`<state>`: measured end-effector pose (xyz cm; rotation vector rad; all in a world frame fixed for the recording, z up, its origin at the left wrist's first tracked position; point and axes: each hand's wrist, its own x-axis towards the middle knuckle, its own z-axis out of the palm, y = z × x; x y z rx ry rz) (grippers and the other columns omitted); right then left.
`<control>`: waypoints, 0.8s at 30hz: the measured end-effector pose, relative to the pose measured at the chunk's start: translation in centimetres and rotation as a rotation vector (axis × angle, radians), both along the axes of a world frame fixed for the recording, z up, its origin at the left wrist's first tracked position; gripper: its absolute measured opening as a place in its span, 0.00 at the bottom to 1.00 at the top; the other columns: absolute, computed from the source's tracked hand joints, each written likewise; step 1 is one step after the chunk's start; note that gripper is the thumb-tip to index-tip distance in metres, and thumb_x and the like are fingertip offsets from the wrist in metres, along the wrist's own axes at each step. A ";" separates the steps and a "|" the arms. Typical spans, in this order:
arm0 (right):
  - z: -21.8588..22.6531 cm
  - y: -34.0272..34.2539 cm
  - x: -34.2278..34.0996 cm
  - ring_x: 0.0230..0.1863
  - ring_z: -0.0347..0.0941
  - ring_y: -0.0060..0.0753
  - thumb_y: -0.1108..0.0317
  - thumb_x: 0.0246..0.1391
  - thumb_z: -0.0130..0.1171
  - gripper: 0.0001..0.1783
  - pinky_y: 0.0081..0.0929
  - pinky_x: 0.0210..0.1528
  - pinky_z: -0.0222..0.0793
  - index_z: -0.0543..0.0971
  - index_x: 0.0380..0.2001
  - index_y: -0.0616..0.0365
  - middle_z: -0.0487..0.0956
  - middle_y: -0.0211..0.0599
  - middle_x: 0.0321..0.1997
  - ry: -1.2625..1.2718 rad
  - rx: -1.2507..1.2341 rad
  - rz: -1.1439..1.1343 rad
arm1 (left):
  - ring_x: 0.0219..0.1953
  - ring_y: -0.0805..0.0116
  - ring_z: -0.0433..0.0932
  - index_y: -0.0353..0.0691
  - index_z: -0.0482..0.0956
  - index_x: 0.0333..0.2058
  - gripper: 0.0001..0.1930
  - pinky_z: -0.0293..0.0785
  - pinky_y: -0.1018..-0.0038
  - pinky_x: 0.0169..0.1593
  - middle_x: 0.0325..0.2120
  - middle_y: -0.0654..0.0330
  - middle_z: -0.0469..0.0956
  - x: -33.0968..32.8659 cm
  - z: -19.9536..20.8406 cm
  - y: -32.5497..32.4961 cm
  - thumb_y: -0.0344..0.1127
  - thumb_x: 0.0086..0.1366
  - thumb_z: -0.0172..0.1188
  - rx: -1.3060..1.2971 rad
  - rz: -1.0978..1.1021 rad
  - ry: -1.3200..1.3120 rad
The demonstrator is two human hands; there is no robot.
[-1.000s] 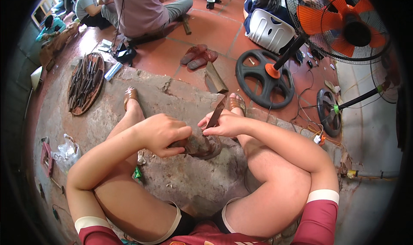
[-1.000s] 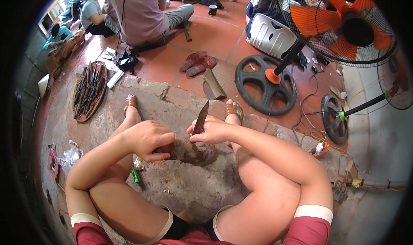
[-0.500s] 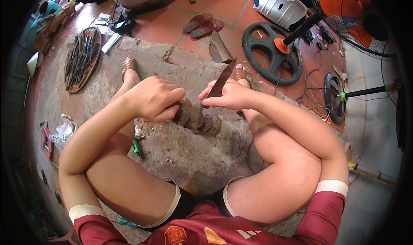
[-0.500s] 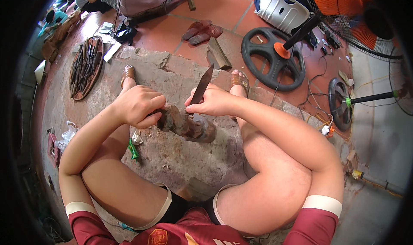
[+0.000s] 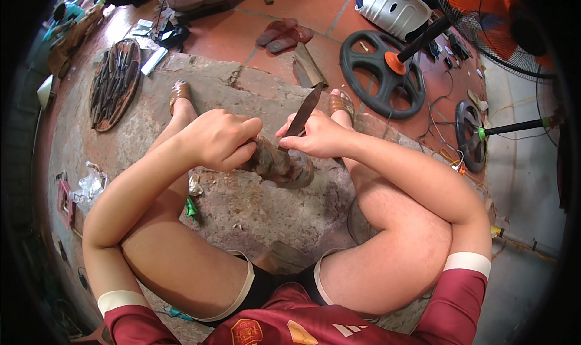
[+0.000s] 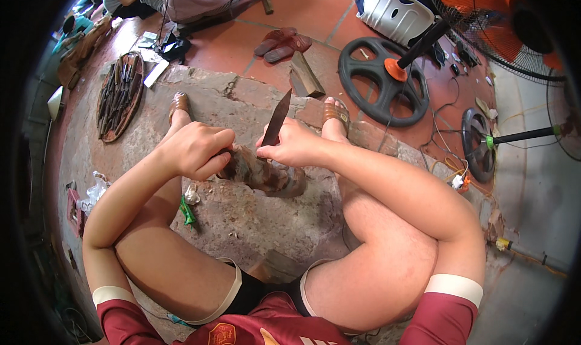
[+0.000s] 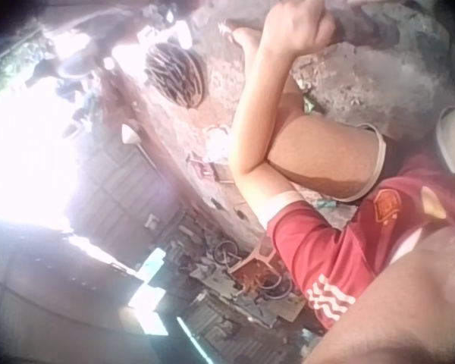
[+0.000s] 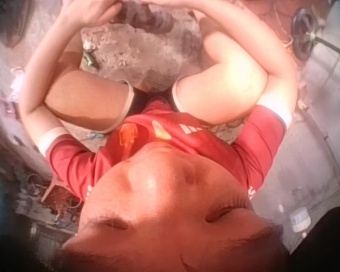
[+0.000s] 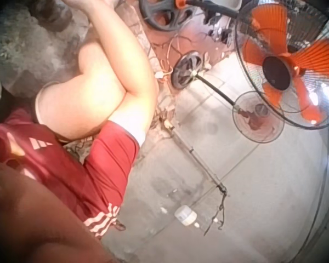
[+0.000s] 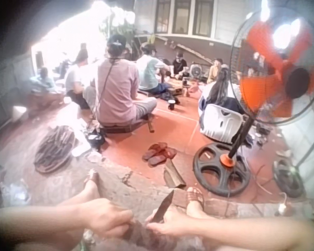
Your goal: The person sits on the floor and carves a piece of wood using a knife. They hold the wood with their left hand and use the knife in their right hand to shape the object, occasionally rotating it to work on different sides.
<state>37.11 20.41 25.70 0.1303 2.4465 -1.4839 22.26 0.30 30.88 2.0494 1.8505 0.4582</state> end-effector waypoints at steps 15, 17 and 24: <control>-0.5 1.9 -0.3 0.42 0.78 0.32 0.59 0.50 0.65 0.19 0.28 0.46 0.73 0.81 0.42 0.60 0.82 0.42 0.40 0.107 0.005 -0.185 | 0.25 0.38 0.74 0.33 0.68 0.29 0.10 0.68 0.50 0.31 0.19 0.42 0.74 0.5 -0.2 0.6 0.35 0.59 0.53 0.008 0.219 -0.104; 0.1 1.8 -0.1 0.40 0.78 0.29 0.58 0.50 0.66 0.20 0.27 0.44 0.73 0.82 0.42 0.60 0.83 0.40 0.38 0.062 -0.060 -0.168 | 0.27 0.41 0.76 0.34 0.69 0.30 0.10 0.65 0.51 0.31 0.20 0.46 0.75 0.7 0.0 0.7 0.36 0.60 0.52 -0.041 0.277 -0.096; -0.5 0.8 -0.2 0.30 0.76 0.20 0.59 0.50 0.67 0.22 0.21 0.33 0.72 0.80 0.44 0.64 0.82 0.33 0.33 -0.088 -0.281 -0.231 | 0.27 0.36 0.74 0.31 0.67 0.29 0.10 0.68 0.49 0.32 0.20 0.40 0.74 0.7 0.0 0.6 0.34 0.60 0.52 -0.009 0.321 -0.127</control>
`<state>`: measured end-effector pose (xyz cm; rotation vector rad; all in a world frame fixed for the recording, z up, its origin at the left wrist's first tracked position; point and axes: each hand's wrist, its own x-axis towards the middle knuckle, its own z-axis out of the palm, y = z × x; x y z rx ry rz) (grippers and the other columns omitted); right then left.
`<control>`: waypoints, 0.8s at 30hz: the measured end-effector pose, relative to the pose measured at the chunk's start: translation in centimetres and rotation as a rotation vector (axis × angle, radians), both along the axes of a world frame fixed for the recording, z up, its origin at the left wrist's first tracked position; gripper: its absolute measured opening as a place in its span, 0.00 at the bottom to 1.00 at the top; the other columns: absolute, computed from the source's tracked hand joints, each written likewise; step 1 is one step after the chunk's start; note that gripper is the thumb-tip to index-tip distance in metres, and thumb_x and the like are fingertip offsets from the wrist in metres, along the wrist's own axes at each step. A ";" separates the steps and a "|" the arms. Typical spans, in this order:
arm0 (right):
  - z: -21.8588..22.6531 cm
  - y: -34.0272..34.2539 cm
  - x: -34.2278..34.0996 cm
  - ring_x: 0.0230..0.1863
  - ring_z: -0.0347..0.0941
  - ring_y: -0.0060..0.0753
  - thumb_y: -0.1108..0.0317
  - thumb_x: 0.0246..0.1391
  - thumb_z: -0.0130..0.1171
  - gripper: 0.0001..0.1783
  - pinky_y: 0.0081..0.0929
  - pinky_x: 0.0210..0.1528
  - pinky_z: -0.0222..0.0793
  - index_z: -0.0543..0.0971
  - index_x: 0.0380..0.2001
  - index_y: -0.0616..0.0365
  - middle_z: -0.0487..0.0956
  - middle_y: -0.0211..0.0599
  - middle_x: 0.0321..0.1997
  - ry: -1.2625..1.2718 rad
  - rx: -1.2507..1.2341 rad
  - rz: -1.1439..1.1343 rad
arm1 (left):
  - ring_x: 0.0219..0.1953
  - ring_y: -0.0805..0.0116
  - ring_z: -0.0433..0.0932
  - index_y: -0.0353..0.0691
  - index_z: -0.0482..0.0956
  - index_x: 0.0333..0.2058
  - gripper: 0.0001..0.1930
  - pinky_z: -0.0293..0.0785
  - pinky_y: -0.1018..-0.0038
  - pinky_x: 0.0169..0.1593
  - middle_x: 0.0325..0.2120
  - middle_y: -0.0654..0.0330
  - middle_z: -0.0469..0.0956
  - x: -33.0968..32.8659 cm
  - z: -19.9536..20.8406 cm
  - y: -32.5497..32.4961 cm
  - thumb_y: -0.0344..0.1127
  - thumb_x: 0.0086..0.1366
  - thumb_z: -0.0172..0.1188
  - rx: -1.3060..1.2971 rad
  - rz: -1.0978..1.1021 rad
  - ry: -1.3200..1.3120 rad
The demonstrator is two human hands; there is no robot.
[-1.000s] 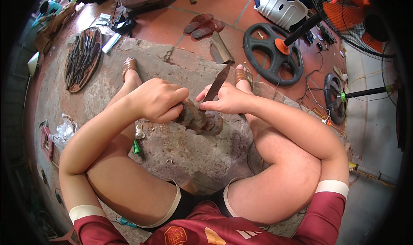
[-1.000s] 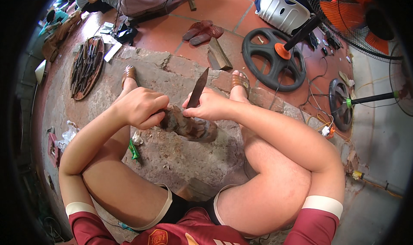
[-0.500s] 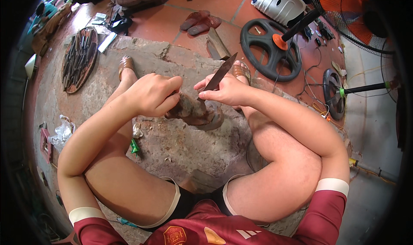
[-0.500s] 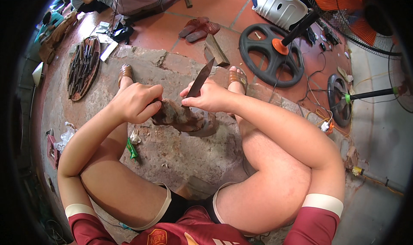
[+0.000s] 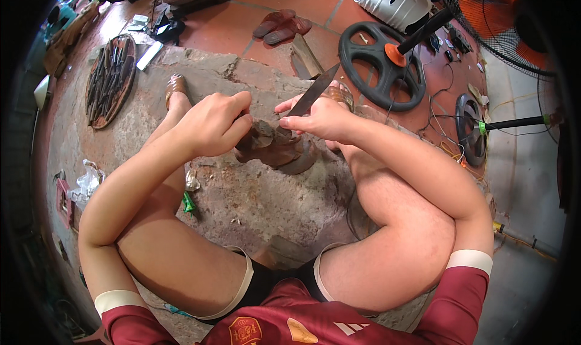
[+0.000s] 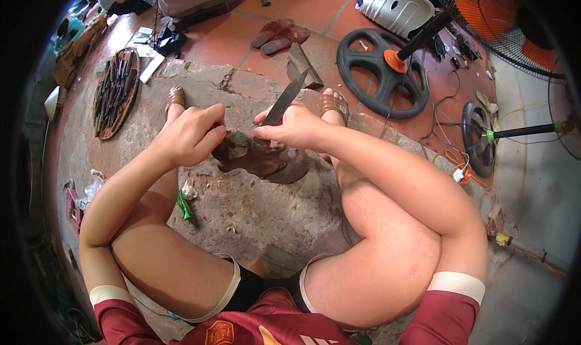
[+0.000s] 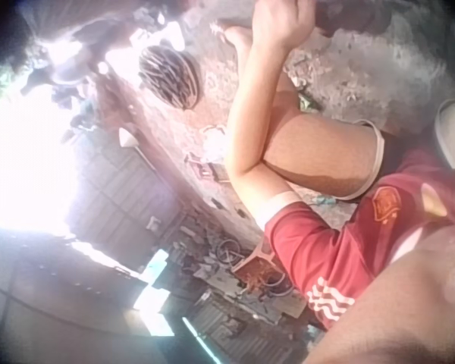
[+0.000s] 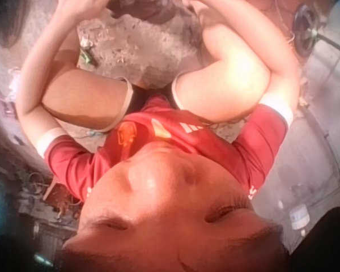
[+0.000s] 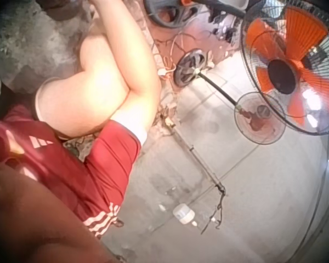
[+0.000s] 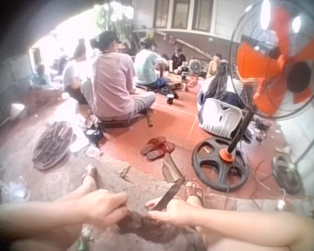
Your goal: The person sits on the floor and carves a piece of wood using a knife. They hold the wood with their left hand and use the knife in their right hand to shape the object, occasionally rotating it to work on different sides.
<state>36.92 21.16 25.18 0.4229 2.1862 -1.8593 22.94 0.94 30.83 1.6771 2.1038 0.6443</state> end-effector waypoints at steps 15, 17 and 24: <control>0.5 0.1 -0.3 0.29 0.76 0.22 0.60 0.51 0.65 0.14 0.23 0.33 0.72 0.85 0.34 0.60 0.83 0.34 0.30 0.126 0.147 -0.212 | 0.28 0.33 0.74 0.30 0.70 0.29 0.11 0.70 0.49 0.36 0.21 0.36 0.74 1.2 0.9 0.5 0.35 0.60 0.49 -0.086 0.136 -0.003; 0.9 -0.5 -0.2 0.31 0.76 0.23 0.60 0.50 0.66 0.13 0.24 0.36 0.72 0.84 0.33 0.60 0.83 0.35 0.30 0.212 0.257 -0.177 | 0.29 0.37 0.75 0.33 0.70 0.29 0.10 0.66 0.51 0.38 0.20 0.40 0.75 1.4 0.7 0.5 0.36 0.61 0.49 -0.117 0.151 0.009; 0.4 1.0 -0.6 0.27 0.74 0.18 0.62 0.53 0.66 0.12 0.18 0.29 0.69 0.77 0.30 0.59 0.76 0.27 0.25 0.117 0.041 -0.283 | 0.30 0.38 0.75 0.31 0.72 0.27 0.12 0.68 0.54 0.39 0.22 0.40 0.75 -0.1 -0.7 0.7 0.36 0.61 0.48 -0.050 0.253 -0.040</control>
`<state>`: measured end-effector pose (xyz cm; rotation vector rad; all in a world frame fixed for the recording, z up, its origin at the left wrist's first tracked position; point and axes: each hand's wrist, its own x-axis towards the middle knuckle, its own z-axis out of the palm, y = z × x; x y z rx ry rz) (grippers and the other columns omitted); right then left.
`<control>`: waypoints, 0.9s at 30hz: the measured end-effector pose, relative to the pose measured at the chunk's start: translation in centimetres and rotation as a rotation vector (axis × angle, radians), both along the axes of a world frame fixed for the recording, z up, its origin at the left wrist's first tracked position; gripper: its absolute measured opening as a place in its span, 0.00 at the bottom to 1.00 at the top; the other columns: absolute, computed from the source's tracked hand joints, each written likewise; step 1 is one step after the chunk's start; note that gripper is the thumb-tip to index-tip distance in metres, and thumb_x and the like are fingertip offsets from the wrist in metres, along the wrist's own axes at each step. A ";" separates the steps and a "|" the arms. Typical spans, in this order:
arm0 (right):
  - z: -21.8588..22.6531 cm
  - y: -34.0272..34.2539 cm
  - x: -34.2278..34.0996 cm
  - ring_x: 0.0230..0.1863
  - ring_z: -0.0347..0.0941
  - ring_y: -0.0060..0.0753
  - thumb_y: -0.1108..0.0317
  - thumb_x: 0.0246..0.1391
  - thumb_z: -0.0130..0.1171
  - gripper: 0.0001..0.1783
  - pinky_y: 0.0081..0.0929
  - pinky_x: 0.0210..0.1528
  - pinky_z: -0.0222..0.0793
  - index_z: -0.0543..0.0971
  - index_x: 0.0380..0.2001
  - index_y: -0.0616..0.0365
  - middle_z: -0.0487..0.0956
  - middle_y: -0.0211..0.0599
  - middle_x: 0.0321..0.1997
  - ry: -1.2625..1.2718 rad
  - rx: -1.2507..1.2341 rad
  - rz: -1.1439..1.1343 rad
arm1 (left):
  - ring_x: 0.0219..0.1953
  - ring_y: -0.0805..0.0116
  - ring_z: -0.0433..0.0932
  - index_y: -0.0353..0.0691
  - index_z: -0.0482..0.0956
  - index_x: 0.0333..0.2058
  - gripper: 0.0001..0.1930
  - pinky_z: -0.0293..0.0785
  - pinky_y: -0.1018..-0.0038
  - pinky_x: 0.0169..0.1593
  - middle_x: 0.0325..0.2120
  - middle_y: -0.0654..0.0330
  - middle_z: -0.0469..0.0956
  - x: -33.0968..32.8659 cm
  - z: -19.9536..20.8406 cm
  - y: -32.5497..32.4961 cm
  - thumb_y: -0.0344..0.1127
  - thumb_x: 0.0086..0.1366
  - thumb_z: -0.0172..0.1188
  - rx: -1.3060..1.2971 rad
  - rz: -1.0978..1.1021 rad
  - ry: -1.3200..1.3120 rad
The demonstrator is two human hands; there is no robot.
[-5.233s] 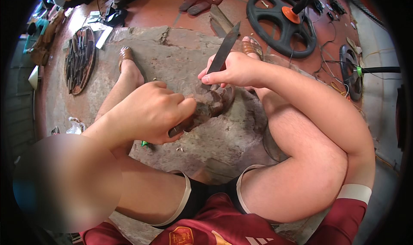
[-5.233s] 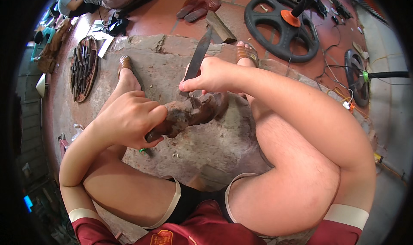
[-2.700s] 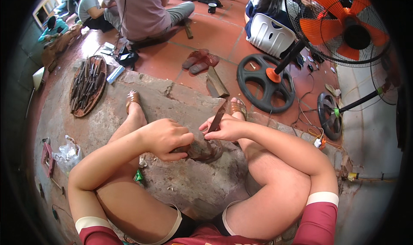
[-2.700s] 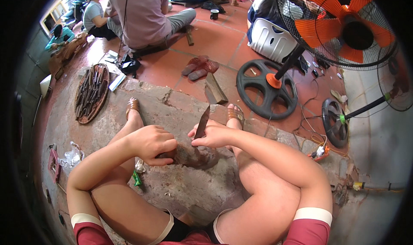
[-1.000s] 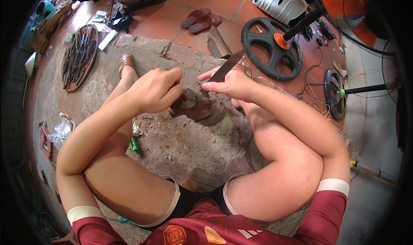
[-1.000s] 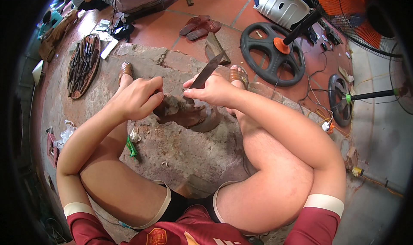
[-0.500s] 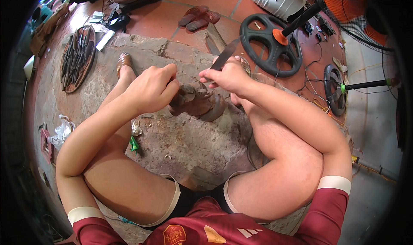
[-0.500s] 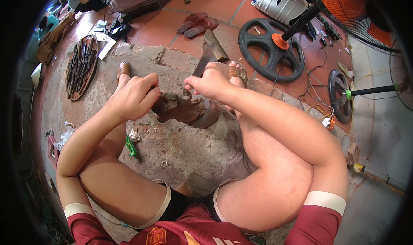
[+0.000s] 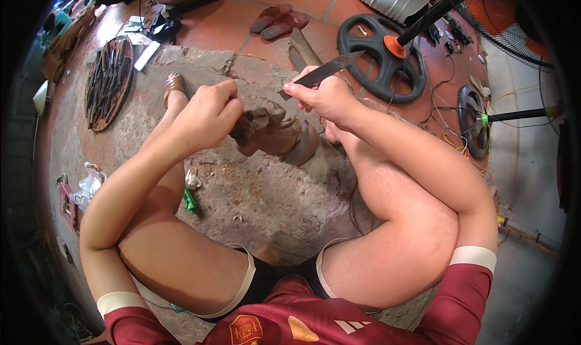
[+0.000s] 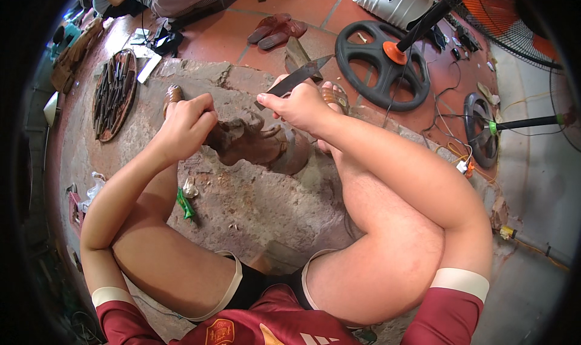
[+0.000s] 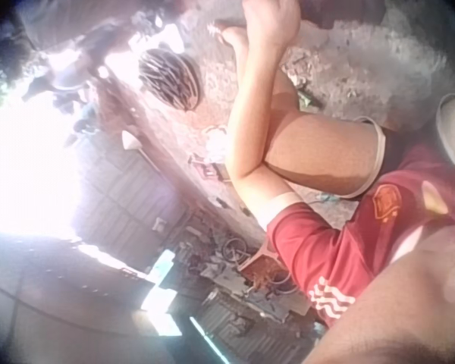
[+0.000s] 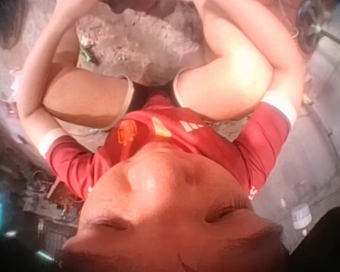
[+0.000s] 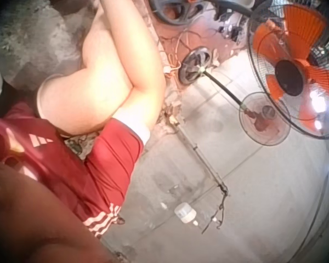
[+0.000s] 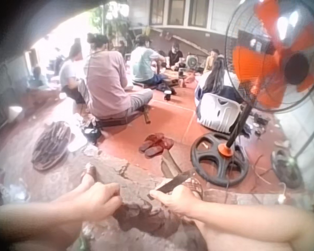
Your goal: The person sits on the floor and carves a piece of wood using a knife. They hold the wood with their left hand and use the knife in their right hand to shape the object, occasionally rotating it to work on different sides.
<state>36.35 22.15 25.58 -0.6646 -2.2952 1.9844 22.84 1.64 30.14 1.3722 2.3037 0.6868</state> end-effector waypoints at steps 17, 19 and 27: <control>-1.8 -2.0 -0.4 0.24 0.72 0.18 0.61 0.53 0.66 0.14 0.20 0.26 0.70 0.82 0.34 0.62 0.80 0.29 0.28 -0.042 -0.104 0.023 | 0.12 0.60 0.76 0.25 0.71 0.24 0.17 0.71 0.68 0.16 0.16 0.47 0.75 1.1 1.8 0.0 0.35 0.65 0.45 -0.166 0.194 -0.344; -2.1 -2.0 -0.4 0.25 0.73 0.19 0.61 0.53 0.66 0.14 0.20 0.27 0.70 0.83 0.35 0.62 0.81 0.30 0.29 -0.029 -0.144 0.028 | 0.12 0.59 0.76 0.25 0.71 0.24 0.17 0.71 0.68 0.16 0.16 0.47 0.75 1.3 2.0 0.0 0.35 0.65 0.45 -0.169 0.181 -0.333; -2.6 -1.9 -0.3 0.39 0.73 0.18 0.63 0.58 0.61 0.18 0.19 0.42 0.71 0.79 0.48 0.62 0.81 0.30 0.43 -0.074 -0.126 0.091 | 0.11 0.60 0.75 0.27 0.70 0.23 0.17 0.70 0.68 0.16 0.15 0.47 0.76 0.5 0.6 -0.3 0.34 0.66 0.44 -0.152 0.243 -0.357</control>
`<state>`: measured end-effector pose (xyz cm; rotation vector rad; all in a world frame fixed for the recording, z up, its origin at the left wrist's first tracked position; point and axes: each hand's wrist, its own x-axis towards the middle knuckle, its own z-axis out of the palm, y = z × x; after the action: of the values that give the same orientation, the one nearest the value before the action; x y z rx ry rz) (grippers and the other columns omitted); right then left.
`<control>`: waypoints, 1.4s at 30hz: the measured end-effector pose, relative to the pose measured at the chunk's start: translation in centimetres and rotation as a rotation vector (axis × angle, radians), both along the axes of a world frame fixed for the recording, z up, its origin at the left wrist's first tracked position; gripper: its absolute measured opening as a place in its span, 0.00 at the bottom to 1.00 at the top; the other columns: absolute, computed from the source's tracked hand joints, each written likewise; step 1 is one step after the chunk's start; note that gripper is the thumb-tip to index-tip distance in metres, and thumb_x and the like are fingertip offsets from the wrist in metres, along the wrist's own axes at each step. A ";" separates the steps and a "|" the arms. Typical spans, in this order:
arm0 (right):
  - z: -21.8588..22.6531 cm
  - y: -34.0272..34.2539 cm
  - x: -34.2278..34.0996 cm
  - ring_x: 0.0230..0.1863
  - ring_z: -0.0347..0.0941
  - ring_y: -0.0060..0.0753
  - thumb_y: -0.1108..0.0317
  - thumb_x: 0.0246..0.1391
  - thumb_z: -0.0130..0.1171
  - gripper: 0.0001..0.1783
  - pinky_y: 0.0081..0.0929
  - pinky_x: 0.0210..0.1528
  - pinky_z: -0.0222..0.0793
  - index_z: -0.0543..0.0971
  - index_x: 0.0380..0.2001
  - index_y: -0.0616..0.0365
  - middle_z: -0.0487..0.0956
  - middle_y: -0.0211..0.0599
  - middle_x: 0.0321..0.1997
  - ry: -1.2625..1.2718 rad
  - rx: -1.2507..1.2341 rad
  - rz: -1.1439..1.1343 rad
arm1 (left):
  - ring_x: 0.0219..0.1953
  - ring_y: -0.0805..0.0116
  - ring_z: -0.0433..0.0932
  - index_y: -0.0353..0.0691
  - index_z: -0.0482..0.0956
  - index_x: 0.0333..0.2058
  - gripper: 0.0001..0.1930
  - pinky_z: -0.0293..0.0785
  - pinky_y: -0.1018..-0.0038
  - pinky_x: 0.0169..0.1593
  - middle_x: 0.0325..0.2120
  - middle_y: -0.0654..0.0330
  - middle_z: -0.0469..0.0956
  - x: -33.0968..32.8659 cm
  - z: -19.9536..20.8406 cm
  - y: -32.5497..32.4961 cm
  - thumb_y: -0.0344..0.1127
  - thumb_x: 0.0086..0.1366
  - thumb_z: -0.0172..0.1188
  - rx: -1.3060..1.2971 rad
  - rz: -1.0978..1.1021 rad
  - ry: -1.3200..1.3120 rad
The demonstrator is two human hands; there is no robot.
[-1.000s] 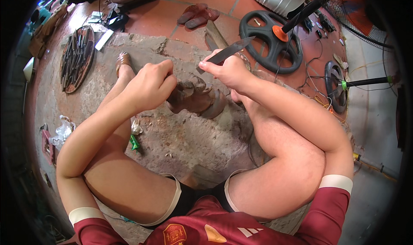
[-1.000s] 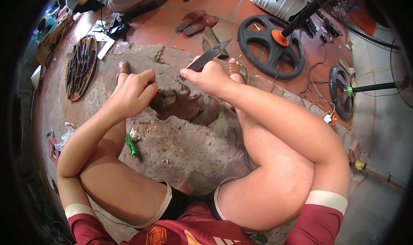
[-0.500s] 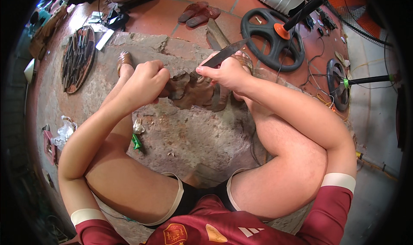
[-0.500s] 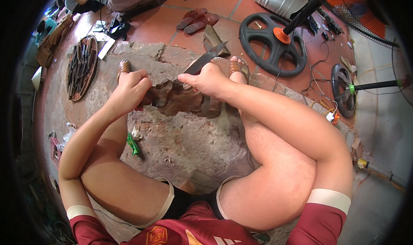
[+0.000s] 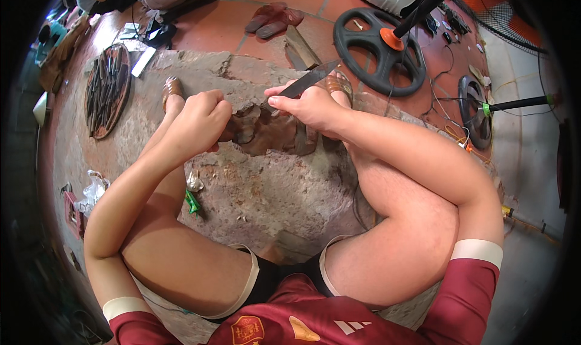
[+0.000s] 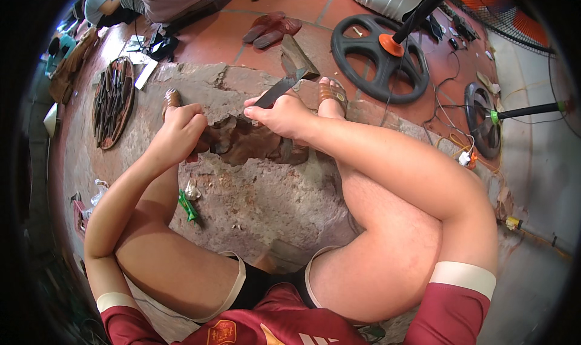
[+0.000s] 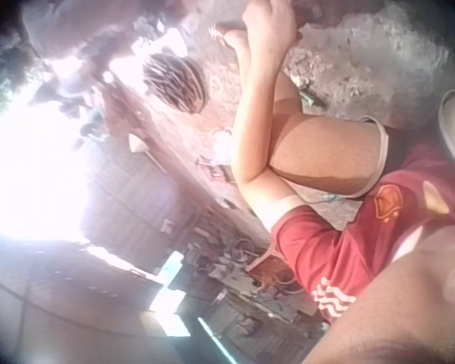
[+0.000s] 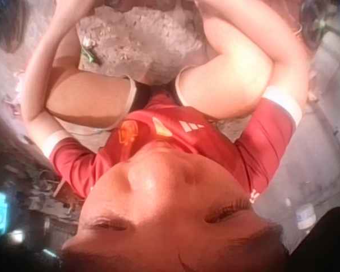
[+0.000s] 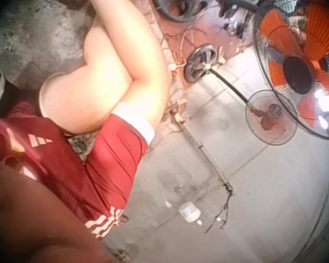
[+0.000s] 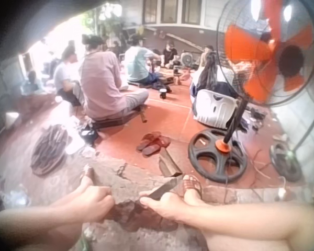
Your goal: The person sits on the floor and carves a piece of wood using a knife. They hold the wood with their left hand and use the knife in their right hand to shape the object, occasionally rotating it to work on different sides.
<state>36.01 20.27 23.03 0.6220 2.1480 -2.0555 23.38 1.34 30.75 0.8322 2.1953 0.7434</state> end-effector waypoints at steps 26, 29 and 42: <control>-1.9 -0.3 0.1 0.30 0.73 0.22 0.57 0.51 0.67 0.16 0.25 0.34 0.70 0.83 0.32 0.61 0.80 0.30 0.28 0.062 -0.040 -0.182 | 0.13 0.68 0.76 0.28 0.68 0.27 0.16 0.72 0.74 0.15 0.17 0.56 0.71 0.3 1.3 0.2 0.34 0.54 0.64 -0.105 -0.155 -0.048; -0.5 -1.1 -0.1 0.29 0.73 0.22 0.58 0.52 0.66 0.16 0.26 0.33 0.70 0.83 0.32 0.62 0.80 0.30 0.27 0.093 0.005 -0.149 | 0.13 0.68 0.76 0.28 0.67 0.27 0.15 0.72 0.74 0.15 0.17 0.56 0.72 -0.1 1.2 -0.1 0.33 0.55 0.64 -0.107 -0.148 -0.072; 0.3 0.2 0.1 0.37 0.72 0.18 0.59 0.54 0.65 0.20 0.20 0.41 0.69 0.80 0.45 0.61 0.80 0.28 0.35 0.006 0.144 -0.029 | 0.14 0.72 0.77 0.33 0.70 0.29 0.17 0.70 0.79 0.22 0.14 0.59 0.78 -1.3 -0.5 -0.7 0.42 0.53 0.64 -0.055 -0.131 -0.031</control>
<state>36.10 20.51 23.33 0.6673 2.3194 -1.9305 22.12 0.66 30.28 0.9205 2.1016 0.6250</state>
